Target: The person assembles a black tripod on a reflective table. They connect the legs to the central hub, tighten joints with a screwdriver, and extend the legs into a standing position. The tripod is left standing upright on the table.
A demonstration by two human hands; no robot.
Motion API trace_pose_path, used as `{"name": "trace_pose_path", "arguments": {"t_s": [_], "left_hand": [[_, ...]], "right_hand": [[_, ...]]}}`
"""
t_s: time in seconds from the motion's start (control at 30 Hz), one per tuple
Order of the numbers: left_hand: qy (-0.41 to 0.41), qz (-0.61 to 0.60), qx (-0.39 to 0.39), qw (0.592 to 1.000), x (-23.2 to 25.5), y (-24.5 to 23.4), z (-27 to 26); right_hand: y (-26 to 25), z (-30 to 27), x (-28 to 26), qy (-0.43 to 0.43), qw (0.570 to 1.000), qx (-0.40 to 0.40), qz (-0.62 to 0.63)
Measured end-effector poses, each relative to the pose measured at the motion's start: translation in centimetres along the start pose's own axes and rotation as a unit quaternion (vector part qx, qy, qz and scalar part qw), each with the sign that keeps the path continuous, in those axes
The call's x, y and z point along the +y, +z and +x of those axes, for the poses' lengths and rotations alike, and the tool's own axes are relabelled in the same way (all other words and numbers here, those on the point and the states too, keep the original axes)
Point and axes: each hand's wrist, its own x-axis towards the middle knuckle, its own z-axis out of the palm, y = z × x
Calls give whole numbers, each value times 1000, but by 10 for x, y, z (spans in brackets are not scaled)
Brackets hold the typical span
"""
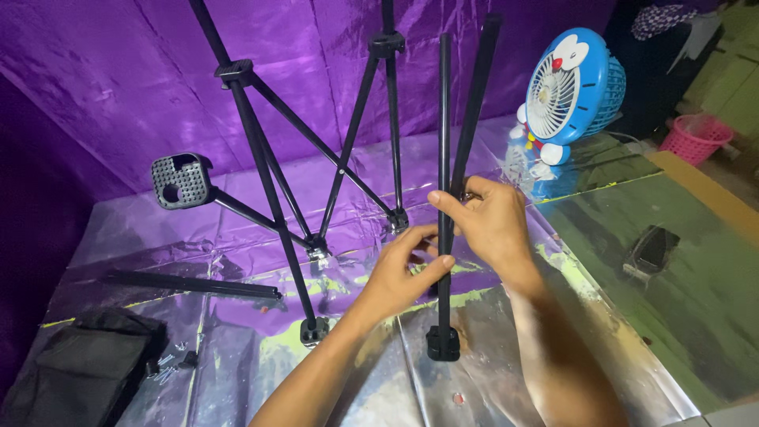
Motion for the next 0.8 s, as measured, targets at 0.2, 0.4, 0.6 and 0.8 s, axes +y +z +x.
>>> {"name": "trace_pose_path", "arguments": {"t_s": [0.2, 0.4, 0.6, 0.8], "left_hand": [[-106, -118, -1, 987, 12, 9, -2], [-127, -162, -29, 978, 16, 7, -3], [-104, -108, -99, 984, 1, -14, 4], [-79, -155, -128, 976, -27, -27, 18]], "right_hand": [[-3, 2, 14, -24, 994, -38, 102], [-16, 17, 42, -55, 995, -76, 44], [-28, 32, 67, -67, 942, -224, 243], [-28, 23, 54, -36, 945, -241, 220]]}}
